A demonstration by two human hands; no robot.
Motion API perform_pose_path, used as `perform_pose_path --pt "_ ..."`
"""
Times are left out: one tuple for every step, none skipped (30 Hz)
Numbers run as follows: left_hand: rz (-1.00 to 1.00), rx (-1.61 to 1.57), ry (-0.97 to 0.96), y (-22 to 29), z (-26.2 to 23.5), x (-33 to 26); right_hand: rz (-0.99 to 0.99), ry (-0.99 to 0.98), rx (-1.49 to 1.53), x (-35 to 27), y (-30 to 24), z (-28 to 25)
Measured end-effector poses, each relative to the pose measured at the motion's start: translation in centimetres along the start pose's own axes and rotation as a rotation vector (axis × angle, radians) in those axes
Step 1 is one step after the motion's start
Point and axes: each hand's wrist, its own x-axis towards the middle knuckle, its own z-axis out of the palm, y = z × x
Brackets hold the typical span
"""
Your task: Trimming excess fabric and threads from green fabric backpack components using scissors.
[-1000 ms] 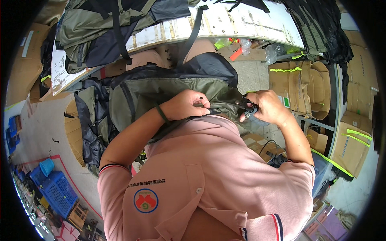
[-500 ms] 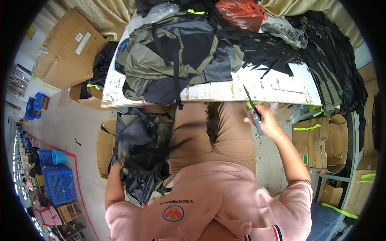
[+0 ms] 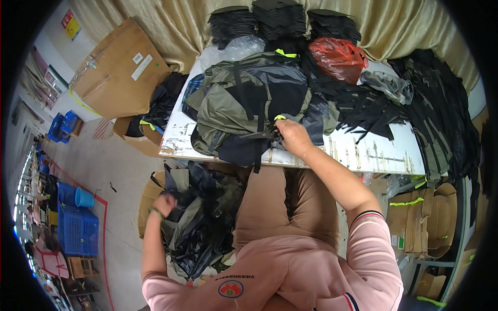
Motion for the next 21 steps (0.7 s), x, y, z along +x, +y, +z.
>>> perform_pose_path --pt "0.089 -0.288 0.183 2.1 -1.6 1.3 -0.009 0.034 0.049 1.0 -1.0 -0.5" --pt "0.229 -0.403 0.296 7.8 -3.5 3.3 -0.009 0.07 0.112 1.4 -1.2 -1.8" --pt "0.22 -0.442 0.35 11.3 -4.8 4.9 0.059 0.027 0.131 2.3 -2.4 -3.5" --pt "0.394 -0.433 0.57 11.9 -4.6 7.6 0.078 0.038 0.209 3.2 -4.0 -5.2" --pt "0.358 -0.338 0.639 16.4 -5.5 9.7 0.13 0.054 0.266 3.5 -4.5 -7.0" --pt "0.407 -0.27 0.711 19.5 -5.8 11.6 0.129 0.089 0.33 3.7 -4.8 -8.6" --pt "0.456 -0.202 0.784 21.7 -6.1 13.2 0.126 0.124 0.392 3.9 -5.0 -10.3" --pt "0.455 -0.18 0.825 22.8 -6.1 15.0 0.125 0.138 0.496 4.1 -6.0 -12.4" --pt "0.452 -0.156 0.867 23.6 -5.9 16.5 0.122 0.15 0.6 4.2 -7.2 -14.6" --pt "0.52 -0.288 0.744 26.3 -6.7 16.4 0.1 0.189 0.538 3.8 -7.9 -17.1" --pt "0.682 -0.269 0.741 25.8 -7.4 17.3 0.056 0.219 0.489 3.7 -9.2 -19.4" --pt "0.653 -0.439 0.659 26.7 -7.4 18.0 -0.025 0.294 0.42 3.1 -9.4 -21.4" --pt "0.607 -0.597 0.576 26.9 -7.4 18.0 -0.058 0.323 0.446 2.6 -9.9 -23.2" --pt "0.534 -0.646 0.578 29.2 -7.7 17.5 -0.162 0.427 0.366 1.8 -9.0 -24.6" --pt "0.591 -0.747 0.451 31.2 -7.8 16.5 -0.235 0.482 0.373 0.9 -8.0 -26.2" --pt "0.66 -0.687 0.52 32.6 -7.9 15.8 -0.192 0.511 0.413 0.0 -8.6 -28.1" --pt "0.716 -0.623 0.6 32.9 -7.9 15.3 -0.187 0.54 0.343 -0.6 -8.8 -29.6" --pt "0.71 -0.624 0.606 32.7 -7.6 15.0 -0.125 0.598 0.357 -1.1 -9.7 -31.0" --pt "0.74 -0.444 0.521 32.5 -7.1 15.0 -0.11 0.595 0.278 -2.0 -9.2 -33.0" --pt "0.797 -0.276 0.415 33.4 -6.2 15.8 -0.221 0.534 -0.051 -3.7 -9.0 -36.0" --pt "0.796 -0.22 0.322 32.2 -4.5 16.8 -0.255 0.515 -0.116 -5.0 -8.8 -37.8"
